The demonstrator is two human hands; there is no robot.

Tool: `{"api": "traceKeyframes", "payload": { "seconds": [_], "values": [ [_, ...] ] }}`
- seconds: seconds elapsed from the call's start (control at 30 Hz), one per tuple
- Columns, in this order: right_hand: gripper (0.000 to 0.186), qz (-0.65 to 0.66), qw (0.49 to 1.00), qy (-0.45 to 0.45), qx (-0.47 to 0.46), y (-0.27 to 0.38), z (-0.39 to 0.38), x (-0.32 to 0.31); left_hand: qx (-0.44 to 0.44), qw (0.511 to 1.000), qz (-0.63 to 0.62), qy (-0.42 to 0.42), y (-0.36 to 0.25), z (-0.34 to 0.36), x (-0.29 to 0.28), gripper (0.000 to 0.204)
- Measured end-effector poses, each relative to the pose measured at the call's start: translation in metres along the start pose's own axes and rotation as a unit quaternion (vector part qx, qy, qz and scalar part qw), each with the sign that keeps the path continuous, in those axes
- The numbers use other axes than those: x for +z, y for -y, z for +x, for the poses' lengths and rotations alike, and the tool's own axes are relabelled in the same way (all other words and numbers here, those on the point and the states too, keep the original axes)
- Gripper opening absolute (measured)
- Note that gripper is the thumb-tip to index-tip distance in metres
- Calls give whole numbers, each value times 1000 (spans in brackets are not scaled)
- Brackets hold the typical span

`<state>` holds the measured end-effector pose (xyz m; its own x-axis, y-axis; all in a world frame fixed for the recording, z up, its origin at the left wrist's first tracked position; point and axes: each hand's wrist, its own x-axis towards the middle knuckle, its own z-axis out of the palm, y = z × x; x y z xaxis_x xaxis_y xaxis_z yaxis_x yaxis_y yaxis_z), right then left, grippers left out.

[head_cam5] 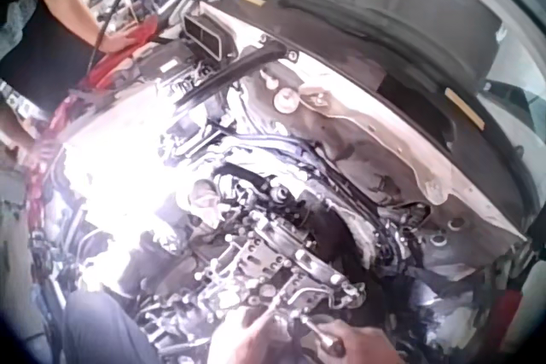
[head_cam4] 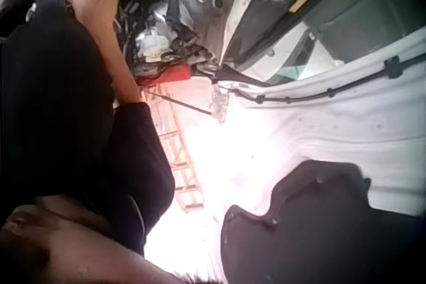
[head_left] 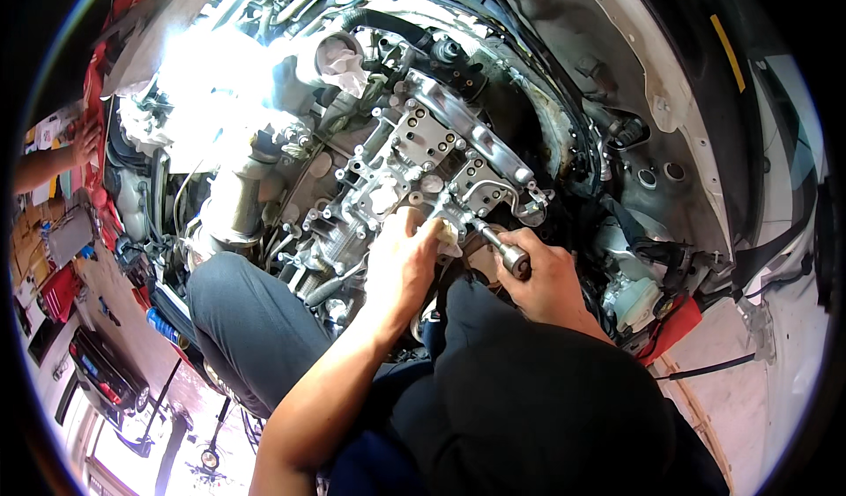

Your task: The person uses a ratchet and a socket to loosen and remove bolts from the cylinder head of an engine, then lifts a component out of the engine block.

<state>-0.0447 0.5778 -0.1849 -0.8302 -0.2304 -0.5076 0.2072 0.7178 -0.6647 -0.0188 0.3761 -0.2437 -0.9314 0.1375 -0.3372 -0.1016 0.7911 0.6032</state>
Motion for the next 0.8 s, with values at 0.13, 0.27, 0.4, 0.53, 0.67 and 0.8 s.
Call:
{"api": "traceKeyframes", "payload": {
  "seconds": [0.13,0.27,0.4,0.53,0.67,0.8],
  "values": [
    [30,21,1000,-12,-6,-6,5,12,2,998,-55,-8,8,-1,-6,34],
    [30,22,999,-31,6,-2,4,16,37,997,-50,-54,-1,4,-11,38],
    [34,-114,993,33,-12,4,8,8,90,993,-72,-20,-20,5,-3,44],
    [35,-305,942,106,-93,25,26,-7,119,992,-35,-25,-14,15,26,39],
    [41,-303,936,152,-96,21,35,-15,156,984,-35,-78,-6,24,40,28],
    [66,-56,990,92,-90,-9,-4,-12,209,972,-13,-103,-3,27,39,22]
  ]
}}
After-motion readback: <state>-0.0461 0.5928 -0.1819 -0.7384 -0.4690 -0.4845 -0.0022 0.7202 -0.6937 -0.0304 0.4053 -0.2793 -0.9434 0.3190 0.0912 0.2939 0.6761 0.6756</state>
